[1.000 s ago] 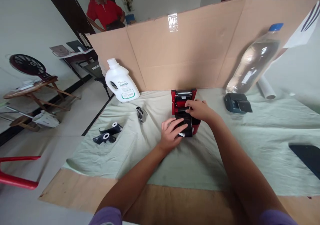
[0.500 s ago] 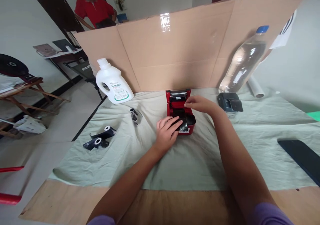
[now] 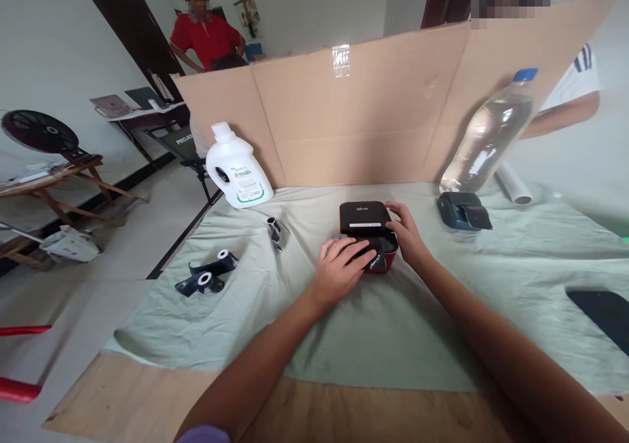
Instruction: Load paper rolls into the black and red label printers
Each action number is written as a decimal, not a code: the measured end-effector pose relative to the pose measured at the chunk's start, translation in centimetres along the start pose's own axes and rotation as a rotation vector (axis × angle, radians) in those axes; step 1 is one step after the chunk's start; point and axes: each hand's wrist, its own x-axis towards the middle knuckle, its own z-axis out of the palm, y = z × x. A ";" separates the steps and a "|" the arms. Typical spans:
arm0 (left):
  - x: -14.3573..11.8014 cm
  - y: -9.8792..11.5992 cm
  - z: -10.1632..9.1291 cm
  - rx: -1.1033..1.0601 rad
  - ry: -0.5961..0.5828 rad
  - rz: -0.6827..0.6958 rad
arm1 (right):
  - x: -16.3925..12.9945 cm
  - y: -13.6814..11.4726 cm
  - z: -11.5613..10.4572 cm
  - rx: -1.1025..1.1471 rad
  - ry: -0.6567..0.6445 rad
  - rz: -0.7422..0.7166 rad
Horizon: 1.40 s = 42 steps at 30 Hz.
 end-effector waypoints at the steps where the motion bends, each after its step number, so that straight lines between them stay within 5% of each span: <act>1: 0.0 -0.3 0.0 0.012 -0.008 0.018 | -0.6 0.7 0.0 0.070 -0.027 0.032; 5: 0.1 -1.6 -0.1 0.040 -0.077 -0.118 | -1.9 1.9 0.8 0.342 -0.082 0.113; 12: 0.4 -2.5 -0.1 -0.170 -0.216 -0.389 | -2.3 1.0 1.0 0.363 -0.118 0.144; 19: -0.2 -3.3 0.7 -0.215 -0.193 -0.393 | -1.8 0.8 0.8 0.146 -0.140 0.143; 27: -0.9 -3.7 0.7 -0.245 -0.172 -0.328 | -2.1 1.5 1.0 0.209 -0.090 0.069; 29: -0.9 -5.0 -0.3 -0.207 -0.133 -0.379 | -2.1 1.8 1.1 0.236 -0.082 0.060; 32: -0.5 -9.0 -2.5 0.044 -0.068 -0.630 | -2.1 2.1 1.1 0.252 -0.062 0.070; 35: 0.4 -14.4 -4.4 0.331 -0.235 -1.015 | -2.0 2.4 1.0 0.259 -0.060 0.069; 37: 1.0 -17.3 -5.1 0.281 -0.511 -1.210 | -2.0 2.6 0.9 0.271 -0.070 0.055; 39: 1.3 -18.9 -5.4 0.213 -0.590 -1.216 | -2.0 2.8 0.7 0.251 -0.085 0.044; 42: 0.4 -18.5 -6.5 0.188 -0.548 -1.126 | -2.0 2.9 0.5 0.214 -0.095 0.041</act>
